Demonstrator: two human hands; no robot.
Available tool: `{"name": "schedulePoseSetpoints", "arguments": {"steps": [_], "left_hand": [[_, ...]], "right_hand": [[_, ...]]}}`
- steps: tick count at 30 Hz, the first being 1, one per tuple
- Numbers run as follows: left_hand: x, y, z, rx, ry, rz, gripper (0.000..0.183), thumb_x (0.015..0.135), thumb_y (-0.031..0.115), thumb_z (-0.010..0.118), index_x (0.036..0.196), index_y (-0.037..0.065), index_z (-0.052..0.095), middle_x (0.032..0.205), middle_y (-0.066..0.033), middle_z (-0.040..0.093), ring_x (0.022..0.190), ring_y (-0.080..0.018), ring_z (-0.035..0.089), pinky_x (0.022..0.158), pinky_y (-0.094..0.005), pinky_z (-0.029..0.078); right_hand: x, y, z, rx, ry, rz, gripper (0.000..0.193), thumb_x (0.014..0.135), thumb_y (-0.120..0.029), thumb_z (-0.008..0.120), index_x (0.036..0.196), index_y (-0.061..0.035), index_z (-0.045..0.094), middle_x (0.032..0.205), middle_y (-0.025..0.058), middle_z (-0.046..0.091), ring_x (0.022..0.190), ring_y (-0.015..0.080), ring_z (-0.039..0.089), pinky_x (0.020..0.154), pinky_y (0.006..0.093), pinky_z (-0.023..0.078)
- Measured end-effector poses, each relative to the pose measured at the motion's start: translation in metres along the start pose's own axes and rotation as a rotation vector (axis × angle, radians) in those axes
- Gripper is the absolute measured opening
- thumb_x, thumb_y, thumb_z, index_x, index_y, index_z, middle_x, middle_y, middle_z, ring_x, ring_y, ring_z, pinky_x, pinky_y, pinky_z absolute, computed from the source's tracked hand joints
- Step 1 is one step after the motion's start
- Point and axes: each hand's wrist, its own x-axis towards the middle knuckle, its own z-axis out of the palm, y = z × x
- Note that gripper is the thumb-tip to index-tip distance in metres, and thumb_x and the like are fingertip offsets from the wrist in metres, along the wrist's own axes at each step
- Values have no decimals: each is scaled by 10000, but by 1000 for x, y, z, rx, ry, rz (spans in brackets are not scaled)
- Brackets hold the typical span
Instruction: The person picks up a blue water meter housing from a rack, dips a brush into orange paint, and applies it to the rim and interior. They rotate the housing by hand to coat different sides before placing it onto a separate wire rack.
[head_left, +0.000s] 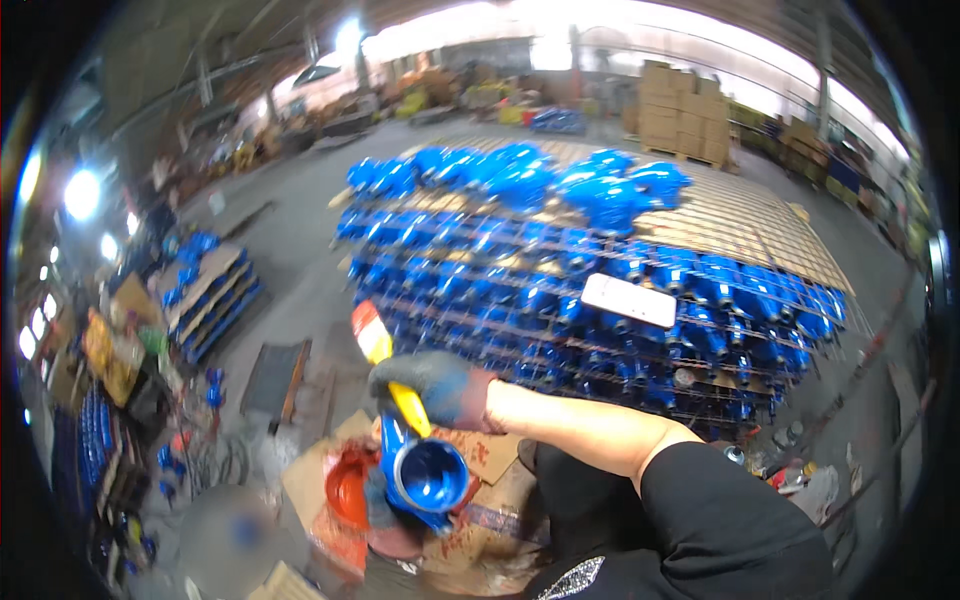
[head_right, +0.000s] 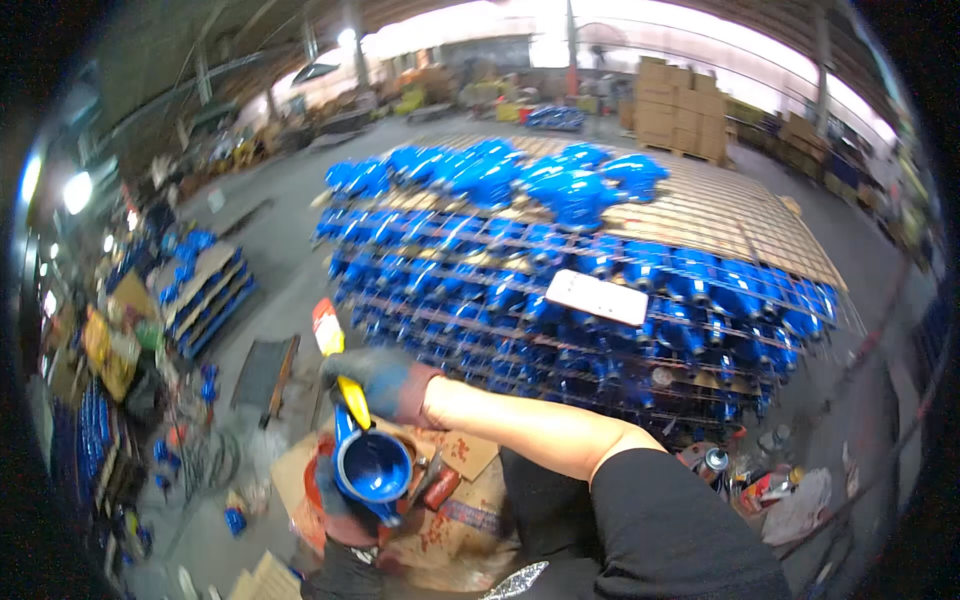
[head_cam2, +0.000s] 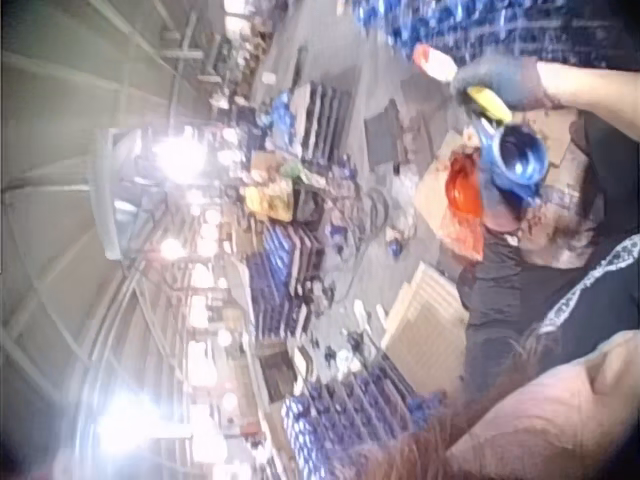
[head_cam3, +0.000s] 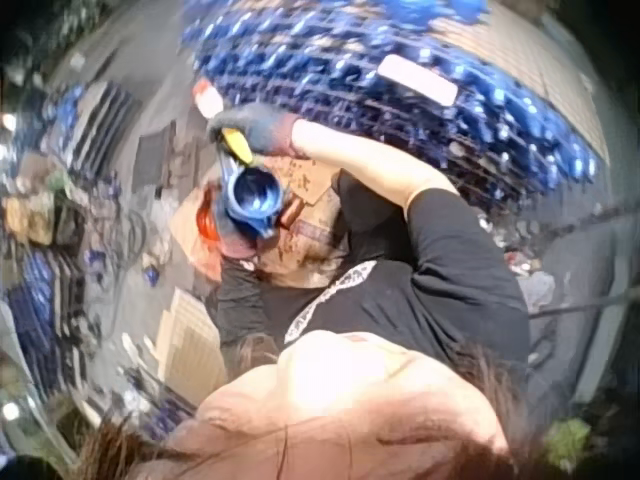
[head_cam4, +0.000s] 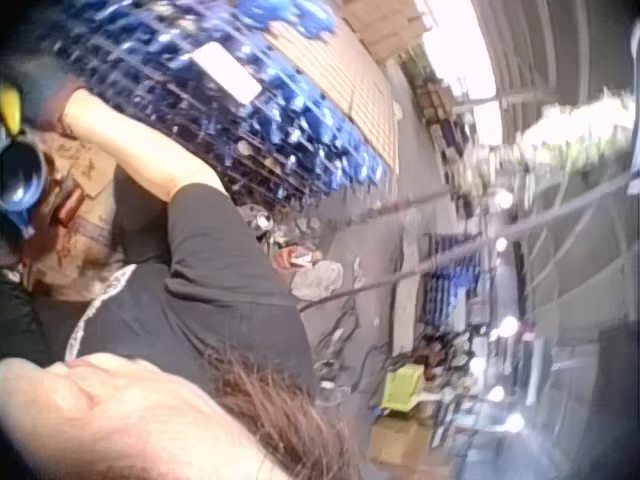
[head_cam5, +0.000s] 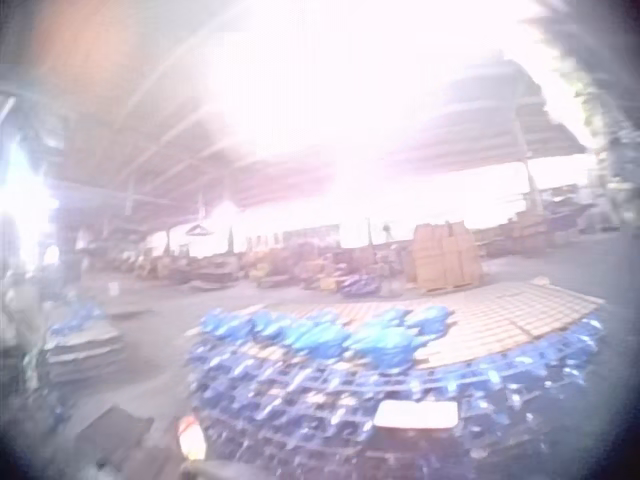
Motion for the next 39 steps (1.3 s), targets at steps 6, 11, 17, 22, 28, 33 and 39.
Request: {"name": "schedulePoseSetpoints", "arguments": {"steps": [6, 11, 17, 22, 28, 33, 39], "left_hand": [[-6, 49, -76, -252, 393, 273, 782, 899, 610, 495, 1366, -13, 425, 1265, -195, 568, 1113, -327, 589, 964, -456, 501], [-16, 101, -98, -434, 317, 488, 724, 895, 576, 520, 1354, 19, 451, 1315, -167, 543, 1184, -329, 543, 1013, -501, 455], [-25, 122, -107, -344, 567, 592, 810, 884, 681, 388, 1370, 33, 413, 1100, -261, 615, 836, -428, 658, 503, -438, 586], [-31, 121, -126, -297, 306, 666, 798, 854, 618, 574, 1436, 125, 342, 1354, -214, 473, 1130, -443, 552, 902, -619, 504], [-41, 124, -129, -275, 221, 722, 758, 856, 526, 651, 1424, 124, 349, 1365, -188, 446, 1191, -385, 510, 960, -595, 479], [-49, 124, -116, -66, 543, 696, 719, 880, 546, 598, 1387, 90, 373, 1319, -201, 474, 1141, -384, 542, 842, -522, 576], [-59, 106, -125, 119, 600, 563, 721, 808, 418, 726, 1334, 60, 388, 1189, -152, 543, 1064, -314, 584, 837, -467, 566]], "right_hand": [[31, 55, 47, 70, -36, 53, 220, 873, -151, 677, 1067, -47, 682, 1013, 82, 678, 911, 198, 649, 807, 314, 521], [40, 101, 91, -162, -215, 75, 208, 817, -130, 721, 998, -48, 659, 979, 142, 634, 890, 313, 619, 812, 380, 497], [44, 139, 156, -116, -363, 295, 173, 805, -91, 703, 969, -57, 659, 1014, 151, 654, 901, 313, 643, 823, 380, 504], [39, 183, 193, -343, -527, 270, 219, 812, -141, 660, 1026, -93, 652, 1000, 166, 678, 960, 333, 653, 828, 394, 511], [44, 176, 200, -647, -745, 292, 258, 821, -192, 620, 1070, -132, 653, 1059, 156, 673, 982, 358, 640, 827, 425, 509], [42, 157, 174, -649, -820, 309, 244, 788, -195, 676, 1010, -94, 661, 965, 139, 697, 924, 325, 658, 811, 391, 515], [29, 90, 136, 58, -291, 417, 210, 811, 67, 627, 989, -41, 657, 924, 42, 692, 840, 121, 633, 737, 254, 508]]}}
